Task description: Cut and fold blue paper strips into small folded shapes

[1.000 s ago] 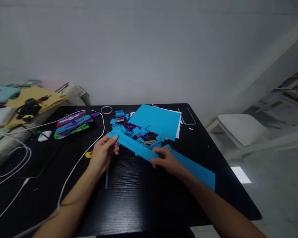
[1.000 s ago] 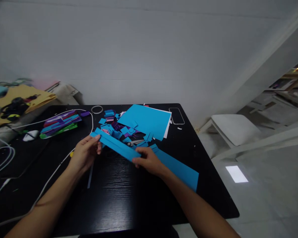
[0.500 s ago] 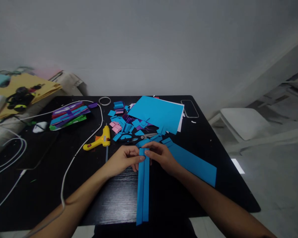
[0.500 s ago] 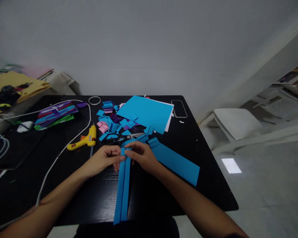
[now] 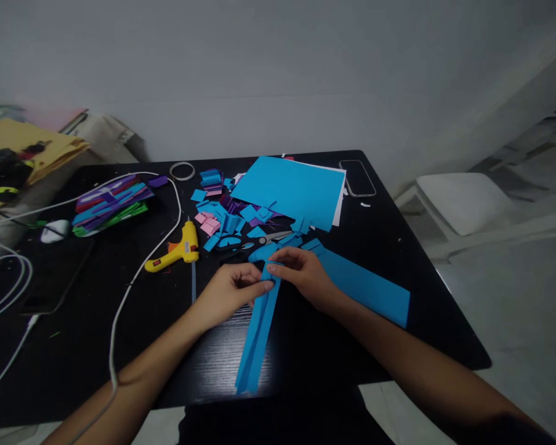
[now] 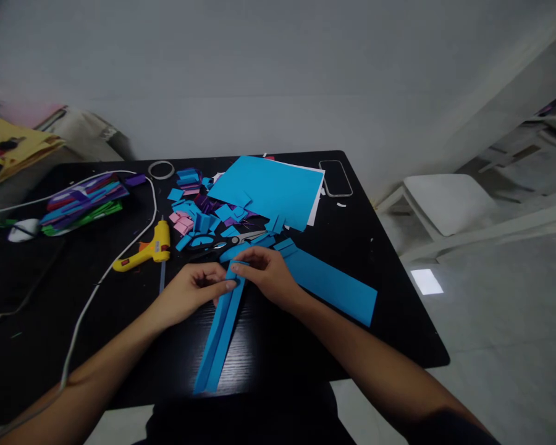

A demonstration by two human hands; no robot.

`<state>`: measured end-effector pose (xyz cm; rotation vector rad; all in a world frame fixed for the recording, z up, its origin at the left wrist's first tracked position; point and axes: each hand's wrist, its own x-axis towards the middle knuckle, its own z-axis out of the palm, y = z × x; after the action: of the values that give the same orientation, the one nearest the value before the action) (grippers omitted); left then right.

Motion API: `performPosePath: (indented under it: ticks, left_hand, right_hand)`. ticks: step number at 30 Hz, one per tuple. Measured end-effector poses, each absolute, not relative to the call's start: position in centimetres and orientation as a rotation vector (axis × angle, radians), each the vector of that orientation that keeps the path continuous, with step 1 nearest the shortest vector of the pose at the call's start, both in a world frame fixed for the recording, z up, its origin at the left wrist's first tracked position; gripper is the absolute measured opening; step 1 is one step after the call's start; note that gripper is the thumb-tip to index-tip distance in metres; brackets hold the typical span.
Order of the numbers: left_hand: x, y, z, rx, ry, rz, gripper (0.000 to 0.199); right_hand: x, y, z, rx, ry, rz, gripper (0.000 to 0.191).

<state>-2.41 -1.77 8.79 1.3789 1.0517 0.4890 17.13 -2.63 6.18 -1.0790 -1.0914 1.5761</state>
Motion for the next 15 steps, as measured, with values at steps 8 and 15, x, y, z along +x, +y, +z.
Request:
performPosePath:
  ticks: [8,15]
  left_hand:
    - [-2.66,-1.71,8.6,1.42,1.042,0.497,0.034]
    - [-2.74,-1.63,8.99,1.441,1.012,0.501,0.035]
  right_hand:
    - [17.06,-2.52,6.05,-1.099,-1.038,1.54,0.023]
    - [16.98,-2.58,6.16,-1.11,-1.026,1.534,0.024]
